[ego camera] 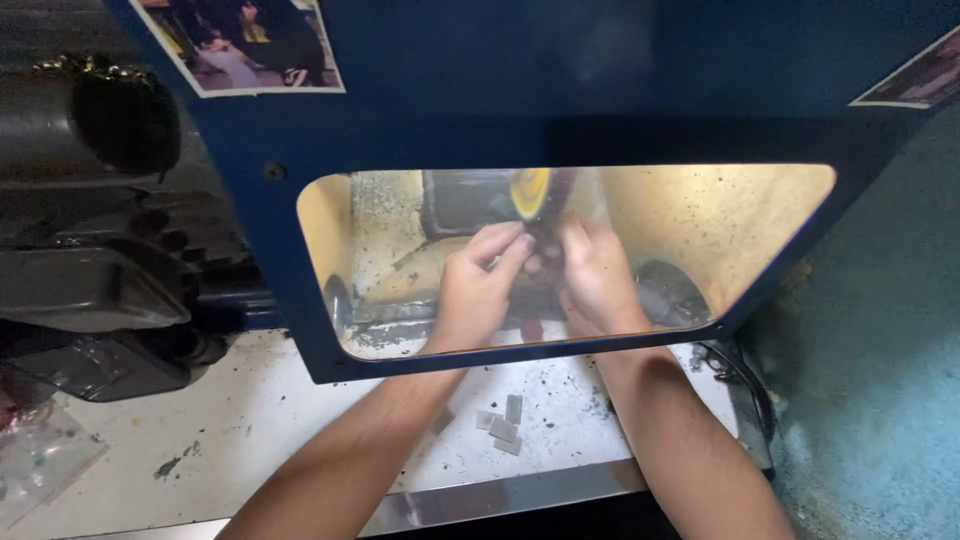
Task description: Polishing small metal jewelry components using a bench-mounted polishing wheel and a handheld rotary tool inside a protective enclosure.
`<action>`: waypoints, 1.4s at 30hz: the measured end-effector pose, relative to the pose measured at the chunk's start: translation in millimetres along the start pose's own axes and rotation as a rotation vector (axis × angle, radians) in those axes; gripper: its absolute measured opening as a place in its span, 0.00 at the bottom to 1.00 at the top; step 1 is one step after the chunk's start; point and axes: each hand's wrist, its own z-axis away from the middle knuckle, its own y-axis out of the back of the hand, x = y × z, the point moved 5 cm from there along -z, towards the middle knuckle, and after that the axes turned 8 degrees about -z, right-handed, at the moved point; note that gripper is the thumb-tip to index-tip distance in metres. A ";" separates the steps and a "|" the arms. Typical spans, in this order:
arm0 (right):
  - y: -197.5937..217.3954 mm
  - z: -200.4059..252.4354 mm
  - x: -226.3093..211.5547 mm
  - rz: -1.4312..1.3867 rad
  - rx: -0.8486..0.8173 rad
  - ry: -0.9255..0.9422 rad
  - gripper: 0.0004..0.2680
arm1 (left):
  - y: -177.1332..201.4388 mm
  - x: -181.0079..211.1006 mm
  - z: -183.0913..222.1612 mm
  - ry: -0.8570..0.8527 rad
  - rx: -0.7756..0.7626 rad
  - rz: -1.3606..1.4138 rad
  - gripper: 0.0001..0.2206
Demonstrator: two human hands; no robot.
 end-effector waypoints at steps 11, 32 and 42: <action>3.5 3.1 -0.4 -0.074 -0.025 0.035 0.07 | -3.7 1.4 -0.1 -0.047 0.024 0.035 0.09; 10.6 -1.6 14.3 -0.154 -0.139 0.132 0.08 | 2.4 0.4 1.8 -0.086 -0.034 0.165 0.09; 115.8 87.8 58.6 0.511 -0.088 0.211 0.10 | -26.2 6.4 23.8 -0.165 -0.845 -0.097 0.07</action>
